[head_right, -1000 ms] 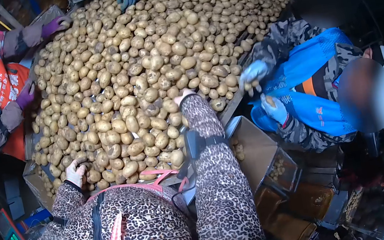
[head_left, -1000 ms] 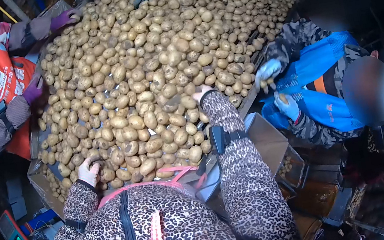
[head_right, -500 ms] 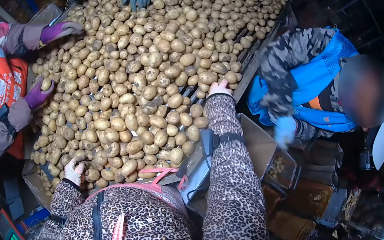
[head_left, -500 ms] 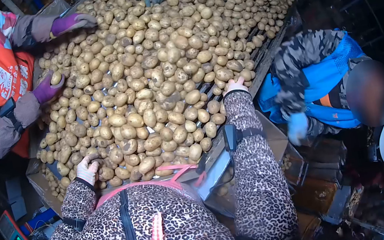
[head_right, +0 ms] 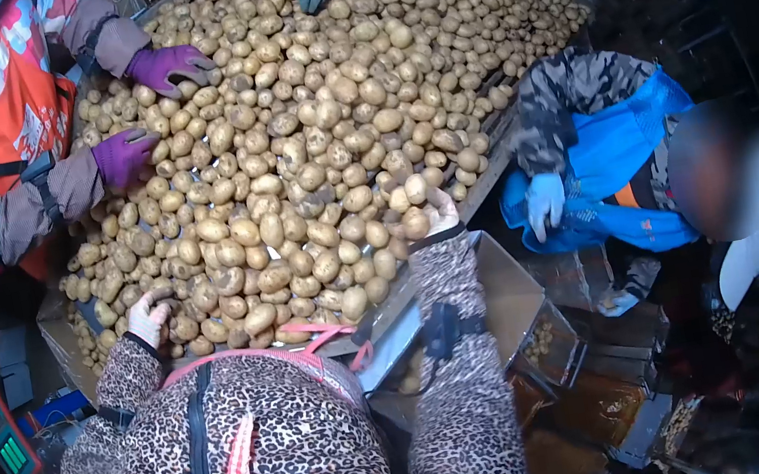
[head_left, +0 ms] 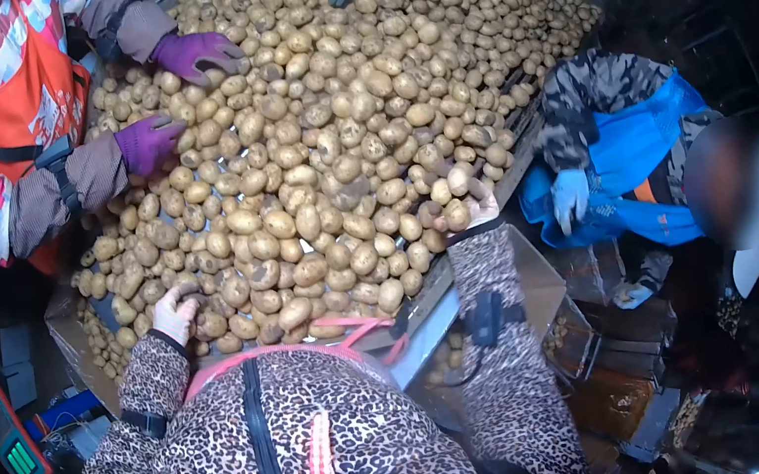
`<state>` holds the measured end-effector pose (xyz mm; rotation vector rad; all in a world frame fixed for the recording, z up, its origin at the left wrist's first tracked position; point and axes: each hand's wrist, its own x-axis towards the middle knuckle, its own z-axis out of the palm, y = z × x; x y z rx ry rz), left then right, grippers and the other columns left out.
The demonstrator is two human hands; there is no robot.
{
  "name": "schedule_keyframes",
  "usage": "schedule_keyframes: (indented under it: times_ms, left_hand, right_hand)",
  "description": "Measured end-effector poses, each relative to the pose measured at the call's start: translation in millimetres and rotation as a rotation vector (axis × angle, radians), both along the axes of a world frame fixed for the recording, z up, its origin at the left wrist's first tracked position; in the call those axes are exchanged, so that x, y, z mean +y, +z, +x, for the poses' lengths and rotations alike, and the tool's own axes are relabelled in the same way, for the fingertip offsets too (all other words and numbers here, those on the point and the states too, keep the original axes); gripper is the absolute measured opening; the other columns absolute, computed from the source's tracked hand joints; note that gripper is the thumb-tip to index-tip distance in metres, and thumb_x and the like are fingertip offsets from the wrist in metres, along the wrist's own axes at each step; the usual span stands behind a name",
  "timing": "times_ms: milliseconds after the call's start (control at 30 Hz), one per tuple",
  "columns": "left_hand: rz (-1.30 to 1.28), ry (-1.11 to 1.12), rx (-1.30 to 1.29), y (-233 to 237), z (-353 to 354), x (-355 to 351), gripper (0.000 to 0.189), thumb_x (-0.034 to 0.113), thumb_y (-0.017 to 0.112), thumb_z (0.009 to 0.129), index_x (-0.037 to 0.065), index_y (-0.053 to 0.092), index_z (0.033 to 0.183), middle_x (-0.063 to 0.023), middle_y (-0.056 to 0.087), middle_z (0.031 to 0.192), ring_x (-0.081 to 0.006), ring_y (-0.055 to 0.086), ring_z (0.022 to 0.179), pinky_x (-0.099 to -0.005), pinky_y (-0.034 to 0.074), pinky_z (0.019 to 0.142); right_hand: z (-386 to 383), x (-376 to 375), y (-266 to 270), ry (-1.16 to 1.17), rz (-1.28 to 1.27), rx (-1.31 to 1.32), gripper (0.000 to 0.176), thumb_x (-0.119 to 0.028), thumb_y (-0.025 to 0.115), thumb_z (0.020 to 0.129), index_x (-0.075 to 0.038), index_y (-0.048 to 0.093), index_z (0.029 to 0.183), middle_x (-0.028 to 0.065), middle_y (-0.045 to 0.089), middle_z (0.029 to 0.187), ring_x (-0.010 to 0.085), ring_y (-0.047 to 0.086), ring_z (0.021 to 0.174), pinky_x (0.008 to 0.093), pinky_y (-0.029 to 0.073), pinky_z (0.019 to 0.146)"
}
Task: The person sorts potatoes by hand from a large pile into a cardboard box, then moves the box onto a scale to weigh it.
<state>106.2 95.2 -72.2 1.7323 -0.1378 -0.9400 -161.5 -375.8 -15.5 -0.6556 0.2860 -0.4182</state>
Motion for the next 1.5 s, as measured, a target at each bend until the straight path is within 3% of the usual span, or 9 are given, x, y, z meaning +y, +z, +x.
schedule_keyframes:
  times_ms: [67, 400, 467, 567, 600, 933, 1067, 1300, 1500]
  left_hand:
    - [-0.046, 0.038, 0.049, 3.1, 0.7, -5.9, 0.035, 0.006, 0.055, 0.084, -0.002, 0.057, 0.117, -0.0126, 0.066, 0.095, -0.0146, 0.061, 0.072, -0.0250, 0.051, 0.061]
    - [-1.052, -0.064, 1.113, 95.3, -40.9, -39.0, 0.045, 0.009, 0.043, 0.089, 0.001, 0.041, 0.134, -0.0188, 0.054, 0.121, -0.0306, 0.057, 0.105, -0.0382, 0.053, 0.079]
    - [-1.040, -0.050, 1.182, 96.8, -52.4, -33.1, 0.044, 0.012, 0.042, 0.090, 0.002, 0.041, 0.134, -0.0202, 0.052, 0.128, -0.0325, 0.056, 0.113, -0.0418, 0.052, 0.087]
    - [-0.951, 0.122, 1.182, 91.5, -69.7, -24.3, 0.043, 0.018, 0.044, 0.091, 0.005, 0.044, 0.132, -0.0185, 0.054, 0.127, -0.0299, 0.057, 0.113, -0.0467, 0.049, 0.093]
    - [-0.985, 0.136, 1.185, 83.9, -71.4, -10.8, 0.042, 0.021, 0.045, 0.092, 0.007, 0.046, 0.131, -0.0176, 0.056, 0.125, -0.0294, 0.058, 0.111, -0.0472, 0.049, 0.093]
    - [-1.045, 0.755, 0.741, 128.7, -105.6, 89.5, 0.036, 0.035, 0.062, 0.089, 0.012, 0.059, 0.116, -0.0088, 0.066, 0.102, -0.0234, 0.065, 0.089, -0.0394, 0.055, 0.077]
    - [-1.267, 0.475, 0.735, 82.2, -87.3, 155.5, 0.052, 0.050, 0.058, 0.088, 0.014, 0.055, 0.124, -0.0089, 0.067, 0.102, -0.0244, 0.067, 0.075, -0.0285, 0.053, 0.049]
    - [-1.412, 0.729, 0.507, 95.1, -71.7, 229.4, 0.067, 0.055, 0.064, 0.080, 0.018, 0.046, 0.132, -0.0202, 0.054, 0.124, -0.0483, 0.055, 0.107, -0.0352, 0.059, 0.050]
    - [-1.230, 1.204, 0.440, 61.7, -31.2, 250.2, 0.051, 0.025, 0.069, 0.080, 0.007, 0.050, 0.124, -0.0114, 0.060, 0.114, -0.0276, 0.062, 0.099, -0.0423, 0.056, 0.083]
  right_hand:
    - [11.5, 53.8, 30.2, 0.123, 0.502, -0.351, 0.049, -0.042, 0.049, 0.089, -0.009, 0.054, 0.125, 0.0168, 0.051, 0.132, 0.0355, 0.054, 0.113, 0.0562, 0.050, 0.082]
    - [97.8, 209.4, 62.0, 0.229, 0.594, -0.202, 0.050, -0.045, 0.054, 0.091, -0.010, 0.050, 0.126, 0.0172, 0.051, 0.128, 0.0355, 0.051, 0.116, 0.0510, 0.049, 0.092]
    - [122.0, 239.1, 40.2, 0.247, 0.346, -0.142, 0.045, -0.031, 0.066, 0.084, -0.008, 0.055, 0.121, 0.0180, 0.055, 0.120, 0.0341, 0.054, 0.109, 0.0458, 0.049, 0.089]
    - [136.2, 302.1, 60.5, 0.069, -1.646, 0.069, 0.046, -0.024, 0.067, 0.080, 0.000, 0.056, 0.118, 0.0222, 0.051, 0.123, 0.0363, 0.053, 0.113, 0.0436, 0.045, 0.095]
    - [140.3, 313.5, 63.5, 0.153, -1.690, 0.015, 0.050, -0.021, 0.065, 0.079, 0.000, 0.053, 0.122, 0.0243, 0.050, 0.124, 0.0383, 0.050, 0.116, 0.0446, 0.040, 0.100]
    - [184.2, 400.5, 72.9, 0.701, -1.657, -0.284, 0.068, -0.032, 0.059, 0.084, 0.003, 0.035, 0.137, 0.0311, 0.039, 0.133, 0.0441, 0.041, 0.123, 0.0477, 0.033, 0.105]
    - [189.5, 423.0, 88.8, 0.634, -1.492, -0.335, 0.068, -0.038, 0.056, 0.088, 0.003, 0.035, 0.138, 0.0303, 0.033, 0.138, 0.0423, 0.037, 0.128, 0.0470, 0.030, 0.108]
    - [167.0, 387.0, 87.6, 0.870, -0.857, 0.173, 0.044, -0.023, 0.048, 0.096, 0.003, 0.043, 0.131, 0.0213, 0.049, 0.129, 0.0294, 0.051, 0.118, 0.0389, 0.043, 0.099]
    - [138.1, 329.9, 25.8, 0.878, -0.824, 0.365, 0.045, -0.025, 0.053, 0.094, 0.005, 0.048, 0.127, 0.0126, 0.059, 0.113, 0.0174, 0.058, 0.098, 0.0294, 0.047, 0.087]
